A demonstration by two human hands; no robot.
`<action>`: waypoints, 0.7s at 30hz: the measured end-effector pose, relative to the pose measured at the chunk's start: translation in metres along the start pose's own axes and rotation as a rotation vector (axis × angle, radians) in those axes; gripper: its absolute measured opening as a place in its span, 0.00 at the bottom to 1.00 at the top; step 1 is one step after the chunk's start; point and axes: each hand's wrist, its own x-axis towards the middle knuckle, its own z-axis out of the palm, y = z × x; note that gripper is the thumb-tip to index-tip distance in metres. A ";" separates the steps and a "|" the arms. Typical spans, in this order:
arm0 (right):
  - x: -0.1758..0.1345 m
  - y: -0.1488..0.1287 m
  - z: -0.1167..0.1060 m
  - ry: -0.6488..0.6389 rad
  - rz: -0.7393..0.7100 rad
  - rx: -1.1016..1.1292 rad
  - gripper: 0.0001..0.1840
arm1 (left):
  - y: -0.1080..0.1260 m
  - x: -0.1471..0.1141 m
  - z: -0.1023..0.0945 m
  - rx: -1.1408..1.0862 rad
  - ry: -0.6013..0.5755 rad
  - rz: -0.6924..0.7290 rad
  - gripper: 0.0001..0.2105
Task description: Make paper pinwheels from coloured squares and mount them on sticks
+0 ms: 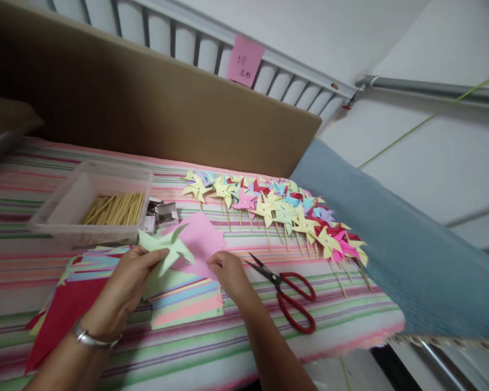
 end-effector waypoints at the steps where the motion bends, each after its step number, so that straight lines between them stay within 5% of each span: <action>1: -0.001 -0.005 -0.003 0.009 -0.007 0.013 0.08 | -0.001 0.000 0.001 -0.003 -0.008 -0.005 0.06; 8: -0.020 -0.046 -0.011 0.026 -0.108 0.355 0.02 | -0.014 0.000 0.010 0.010 -0.042 0.013 0.06; 21: -0.027 -0.040 0.007 0.029 -0.103 0.305 0.05 | -0.043 -0.006 0.030 0.001 -0.168 -0.013 0.11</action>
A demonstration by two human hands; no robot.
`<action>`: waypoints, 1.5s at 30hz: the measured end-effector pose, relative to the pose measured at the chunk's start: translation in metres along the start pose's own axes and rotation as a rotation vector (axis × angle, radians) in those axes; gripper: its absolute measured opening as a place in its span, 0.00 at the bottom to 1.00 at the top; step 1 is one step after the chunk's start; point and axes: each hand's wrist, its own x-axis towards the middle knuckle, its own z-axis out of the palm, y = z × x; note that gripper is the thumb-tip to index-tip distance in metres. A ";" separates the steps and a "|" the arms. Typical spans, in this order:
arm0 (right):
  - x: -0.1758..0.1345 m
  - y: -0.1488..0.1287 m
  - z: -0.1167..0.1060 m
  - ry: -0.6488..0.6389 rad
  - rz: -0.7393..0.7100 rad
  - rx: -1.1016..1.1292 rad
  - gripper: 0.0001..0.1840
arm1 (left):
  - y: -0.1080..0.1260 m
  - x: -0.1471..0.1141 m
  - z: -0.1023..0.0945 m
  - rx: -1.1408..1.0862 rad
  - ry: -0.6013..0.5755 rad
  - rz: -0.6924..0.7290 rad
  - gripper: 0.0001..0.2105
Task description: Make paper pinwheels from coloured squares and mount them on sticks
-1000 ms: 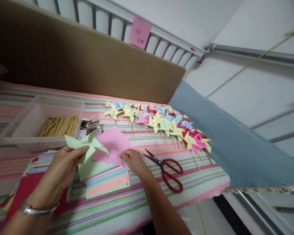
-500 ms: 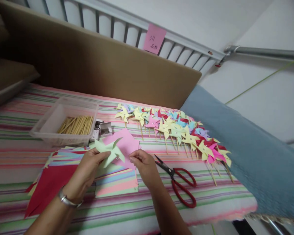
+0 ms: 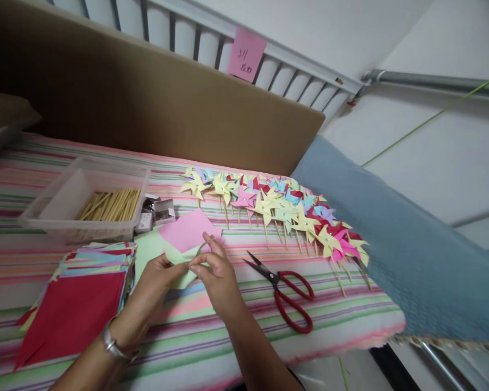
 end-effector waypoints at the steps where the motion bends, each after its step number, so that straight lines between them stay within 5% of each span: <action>1: 0.000 0.001 0.000 0.001 0.005 0.001 0.05 | 0.000 0.000 0.000 -0.007 -0.009 0.004 0.11; 16: 0.000 0.005 0.001 0.009 -0.040 0.006 0.05 | 0.005 -0.004 -0.001 -0.013 0.043 -0.023 0.10; 27: 0.000 0.006 0.001 0.010 -0.003 0.008 0.04 | 0.002 -0.004 -0.003 -0.022 -0.021 0.011 0.12; 37: 0.001 0.006 0.003 0.051 -0.041 0.055 0.02 | 0.003 -0.005 0.002 0.041 0.068 0.032 0.11; 45: 0.000 0.004 0.003 0.043 0.097 0.158 0.03 | 0.000 -0.005 0.003 0.020 -0.013 0.043 0.11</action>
